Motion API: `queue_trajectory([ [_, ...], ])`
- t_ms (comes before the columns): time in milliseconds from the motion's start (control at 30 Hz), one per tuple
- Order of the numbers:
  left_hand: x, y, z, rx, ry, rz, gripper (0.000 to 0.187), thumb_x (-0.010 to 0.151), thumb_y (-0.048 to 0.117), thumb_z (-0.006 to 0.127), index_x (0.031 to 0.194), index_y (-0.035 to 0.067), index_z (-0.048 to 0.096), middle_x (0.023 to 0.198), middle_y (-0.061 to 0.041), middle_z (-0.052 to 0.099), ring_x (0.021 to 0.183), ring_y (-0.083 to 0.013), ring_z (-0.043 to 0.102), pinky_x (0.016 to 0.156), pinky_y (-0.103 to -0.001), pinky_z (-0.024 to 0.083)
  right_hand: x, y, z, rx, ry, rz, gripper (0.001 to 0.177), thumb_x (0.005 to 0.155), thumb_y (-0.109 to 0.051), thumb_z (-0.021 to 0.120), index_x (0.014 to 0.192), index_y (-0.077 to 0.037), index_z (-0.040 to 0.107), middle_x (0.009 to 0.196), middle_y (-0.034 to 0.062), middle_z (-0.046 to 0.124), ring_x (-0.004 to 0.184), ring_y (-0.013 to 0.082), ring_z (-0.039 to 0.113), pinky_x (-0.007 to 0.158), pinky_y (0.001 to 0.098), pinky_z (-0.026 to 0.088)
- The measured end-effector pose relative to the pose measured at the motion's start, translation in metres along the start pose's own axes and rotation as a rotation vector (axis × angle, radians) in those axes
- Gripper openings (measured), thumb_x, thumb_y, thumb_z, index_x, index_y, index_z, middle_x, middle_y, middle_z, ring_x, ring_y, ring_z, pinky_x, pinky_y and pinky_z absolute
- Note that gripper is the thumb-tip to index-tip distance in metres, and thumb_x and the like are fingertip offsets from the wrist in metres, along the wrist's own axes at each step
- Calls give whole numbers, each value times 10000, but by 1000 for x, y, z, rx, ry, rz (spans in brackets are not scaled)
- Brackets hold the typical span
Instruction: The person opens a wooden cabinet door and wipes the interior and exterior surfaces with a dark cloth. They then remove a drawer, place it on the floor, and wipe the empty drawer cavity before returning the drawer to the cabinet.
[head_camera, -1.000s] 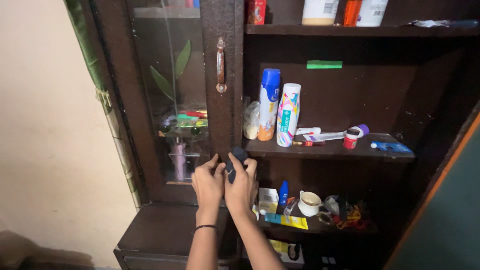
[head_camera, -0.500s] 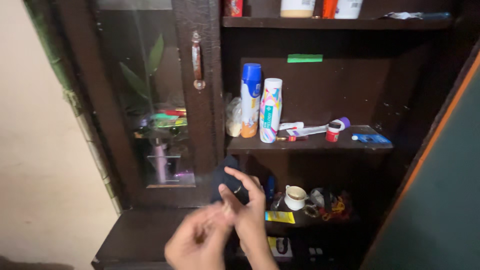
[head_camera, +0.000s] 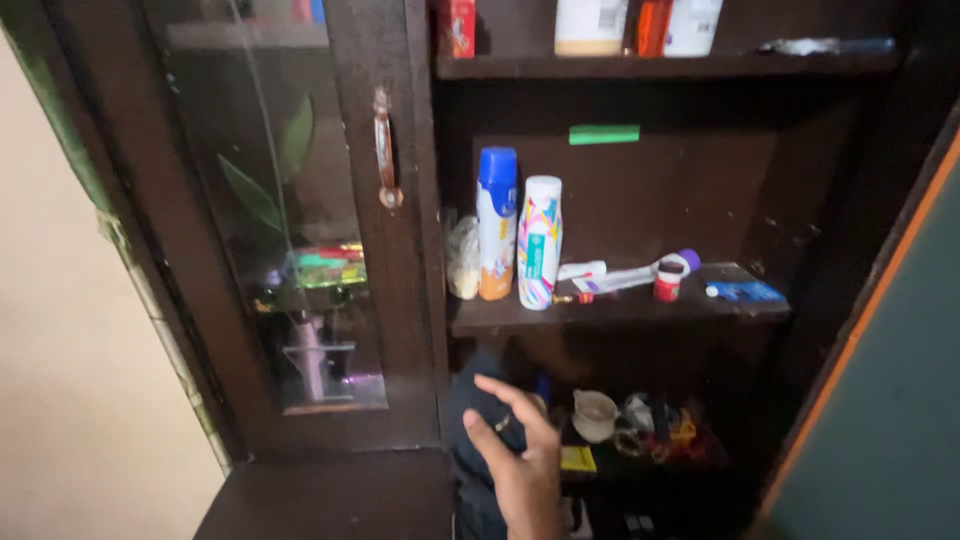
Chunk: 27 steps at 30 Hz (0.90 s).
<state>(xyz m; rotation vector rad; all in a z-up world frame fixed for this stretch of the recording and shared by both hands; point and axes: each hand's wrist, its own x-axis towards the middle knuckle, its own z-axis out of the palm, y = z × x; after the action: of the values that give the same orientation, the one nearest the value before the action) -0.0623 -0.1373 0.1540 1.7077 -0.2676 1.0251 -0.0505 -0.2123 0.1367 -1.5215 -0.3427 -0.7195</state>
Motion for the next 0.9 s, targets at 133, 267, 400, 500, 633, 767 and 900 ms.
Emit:
queue_trajectory([
  [133,-2,15,-19,-465,203,-96,327,996,181,592,1216,-27,715,1304,-121,686,1213,-199,633,1039,-305,456,7,-13,7,89,-15,93,386,779,-45,770,1163,-85,773,1055,61,693,1016,172,672,898,295,512],
  [267,18,-8,-23,-497,110,-328,338,1002,185,567,1226,-16,719,1265,-116,716,1177,-175,637,1025,-298,459,11,-31,20,116,-50,72,343,812,-41,764,1153,-74,770,1055,74,668,1035,176,657,916,292,500],
  [400,7,-45,-38,-388,88,-383,321,988,170,602,1221,-7,732,1135,-96,767,1042,-130,662,940,-278,507,10,-24,33,17,-94,36,335,801,-56,788,1134,-75,765,1082,71,662,1064,182,652,944,291,488],
  [500,3,-69,-61,-321,56,-424,324,969,160,620,1229,0,726,1131,-87,774,1025,-118,668,922,-274,511,1,-7,46,21,-154,98,331,791,-67,794,1120,-76,765,1082,71,668,1066,186,657,941,292,492],
  [633,-11,-91,-82,-186,7,-473,342,922,156,646,1250,90,715,1128,-94,797,1027,-157,729,909,-292,545,-20,27,67,33,-198,132,318,794,-88,791,1111,-82,767,1067,78,691,1044,200,685,928,303,516],
  [767,-25,-113,-105,291,15,-476,334,879,152,690,1206,202,738,1228,-76,735,1106,-272,697,917,-392,531,-37,61,94,-119,-284,79,337,760,-97,804,1095,-100,767,1023,92,709,1007,231,707,903,330,539],
  [900,-35,-142,-130,498,-24,-397,431,814,93,684,1220,229,730,1294,-78,697,1235,-317,626,1122,-535,374,-55,84,123,-248,-400,68,356,764,-112,793,1116,-147,751,1081,82,712,1064,278,680,919,381,534],
])
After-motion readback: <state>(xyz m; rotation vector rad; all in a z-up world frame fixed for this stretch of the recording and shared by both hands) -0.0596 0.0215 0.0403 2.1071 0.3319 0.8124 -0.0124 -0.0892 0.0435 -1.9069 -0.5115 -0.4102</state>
